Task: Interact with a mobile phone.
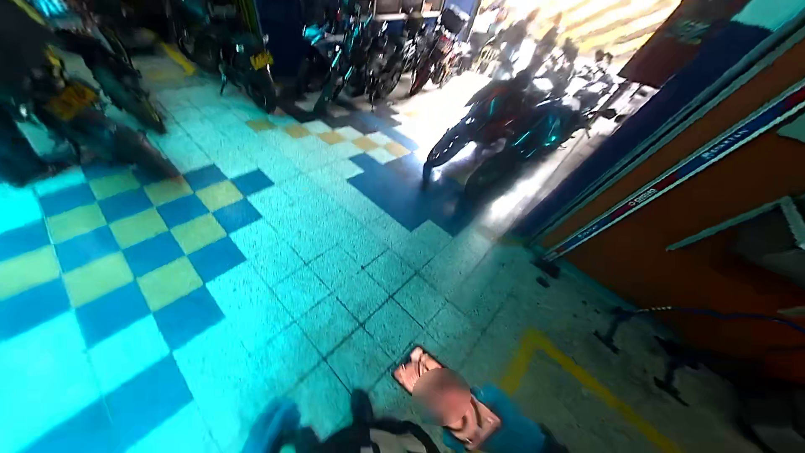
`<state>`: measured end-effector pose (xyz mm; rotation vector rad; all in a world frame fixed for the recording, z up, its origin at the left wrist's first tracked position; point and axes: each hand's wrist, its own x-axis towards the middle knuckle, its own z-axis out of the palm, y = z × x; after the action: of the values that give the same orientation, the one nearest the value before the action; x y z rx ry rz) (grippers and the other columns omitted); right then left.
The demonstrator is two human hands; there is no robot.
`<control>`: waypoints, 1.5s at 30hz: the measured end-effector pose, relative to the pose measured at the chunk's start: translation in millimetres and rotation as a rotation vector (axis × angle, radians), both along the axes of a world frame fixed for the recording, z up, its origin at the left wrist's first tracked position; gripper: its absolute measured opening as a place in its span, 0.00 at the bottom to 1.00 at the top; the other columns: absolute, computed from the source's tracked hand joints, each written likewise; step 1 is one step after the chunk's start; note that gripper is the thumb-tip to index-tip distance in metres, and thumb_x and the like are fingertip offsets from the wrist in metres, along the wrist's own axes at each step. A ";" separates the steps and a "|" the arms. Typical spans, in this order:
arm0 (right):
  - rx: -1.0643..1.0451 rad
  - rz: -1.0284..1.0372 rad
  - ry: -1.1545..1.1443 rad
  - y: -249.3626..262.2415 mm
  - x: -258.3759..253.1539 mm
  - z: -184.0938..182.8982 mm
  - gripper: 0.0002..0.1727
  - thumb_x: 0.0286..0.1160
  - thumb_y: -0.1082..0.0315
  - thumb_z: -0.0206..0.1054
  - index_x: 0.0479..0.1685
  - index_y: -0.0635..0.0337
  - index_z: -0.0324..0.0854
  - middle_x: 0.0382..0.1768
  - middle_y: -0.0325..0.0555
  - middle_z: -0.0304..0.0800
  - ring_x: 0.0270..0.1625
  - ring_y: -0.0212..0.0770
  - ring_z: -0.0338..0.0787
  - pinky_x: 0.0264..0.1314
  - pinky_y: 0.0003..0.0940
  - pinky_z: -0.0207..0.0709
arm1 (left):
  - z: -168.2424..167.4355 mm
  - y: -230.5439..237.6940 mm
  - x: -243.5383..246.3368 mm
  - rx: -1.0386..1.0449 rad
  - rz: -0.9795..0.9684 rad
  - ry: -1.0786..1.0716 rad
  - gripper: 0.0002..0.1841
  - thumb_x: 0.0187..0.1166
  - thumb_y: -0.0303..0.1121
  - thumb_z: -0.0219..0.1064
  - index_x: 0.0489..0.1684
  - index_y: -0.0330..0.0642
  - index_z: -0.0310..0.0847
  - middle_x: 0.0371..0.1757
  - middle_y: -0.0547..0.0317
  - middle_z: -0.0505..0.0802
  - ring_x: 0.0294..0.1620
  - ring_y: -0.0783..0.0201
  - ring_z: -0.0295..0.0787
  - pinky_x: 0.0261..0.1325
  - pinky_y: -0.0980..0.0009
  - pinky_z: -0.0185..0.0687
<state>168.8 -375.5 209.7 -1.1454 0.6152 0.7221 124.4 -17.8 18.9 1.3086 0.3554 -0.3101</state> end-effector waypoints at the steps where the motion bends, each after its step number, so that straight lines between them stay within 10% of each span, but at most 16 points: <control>1: 0.284 0.007 -0.057 1.4 5.8 -24.7 0.17 0.60 0.49 0.65 0.45 0.45 0.82 0.37 0.42 0.93 0.35 0.38 0.94 0.34 0.32 0.88 | 18.1 -8.9 17.0 -0.109 -0.008 -0.032 0.24 0.83 0.56 0.56 0.56 0.43 0.79 0.39 0.64 0.92 0.38 0.67 0.89 0.43 0.67 0.87; 3: 0.877 0.189 -0.218 9.8 20.1 -94.2 0.35 0.65 0.41 0.70 0.70 0.53 0.82 0.61 0.59 0.90 0.54 0.53 0.93 0.50 0.49 0.88 | 55.9 -30.5 46.1 -0.238 -0.028 -0.075 0.21 0.86 0.53 0.54 0.58 0.47 0.80 0.45 0.61 0.94 0.43 0.65 0.92 0.45 0.67 0.88; 7: 1.154 0.190 -0.074 72.0 17.0 -106.7 0.39 0.66 0.40 0.71 0.75 0.55 0.79 0.69 0.65 0.84 0.58 0.62 0.91 0.52 0.57 0.87 | 103.9 -58.6 76.2 -0.349 -0.080 -0.211 0.20 0.88 0.45 0.53 0.70 0.45 0.73 0.56 0.54 0.92 0.52 0.61 0.91 0.52 0.63 0.89; 12: 1.146 0.321 0.083 90.7 12.9 -108.0 0.40 0.67 0.40 0.71 0.75 0.58 0.77 0.68 0.65 0.84 0.58 0.61 0.91 0.54 0.55 0.87 | 97.5 -58.1 76.6 -0.746 -0.133 -0.359 0.47 0.65 0.81 0.55 0.79 0.59 0.74 0.68 0.49 0.87 0.66 0.54 0.87 0.64 0.56 0.85; 27: 1.061 0.389 0.186 94.5 4.9 -115.2 0.40 0.67 0.40 0.72 0.77 0.54 0.76 0.68 0.67 0.83 0.60 0.64 0.90 0.59 0.57 0.85 | 83.2 -64.2 57.2 -1.105 -0.052 -0.302 0.45 0.72 0.78 0.44 0.73 0.52 0.79 0.58 0.43 0.92 0.60 0.48 0.90 0.62 0.51 0.87; 45: 1.026 0.411 0.162 93.6 -3.1 -119.1 0.40 0.69 0.39 0.70 0.78 0.54 0.75 0.67 0.68 0.84 0.61 0.64 0.90 0.63 0.57 0.84 | 77.1 -74.2 48.8 -1.012 0.051 -0.297 0.44 0.75 0.75 0.43 0.70 0.48 0.81 0.50 0.48 0.92 0.53 0.54 0.92 0.60 0.56 0.88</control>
<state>165.7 -281.9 90.6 -0.2435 0.0699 1.2877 173.2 -92.0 96.0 0.3348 -0.0439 -0.1977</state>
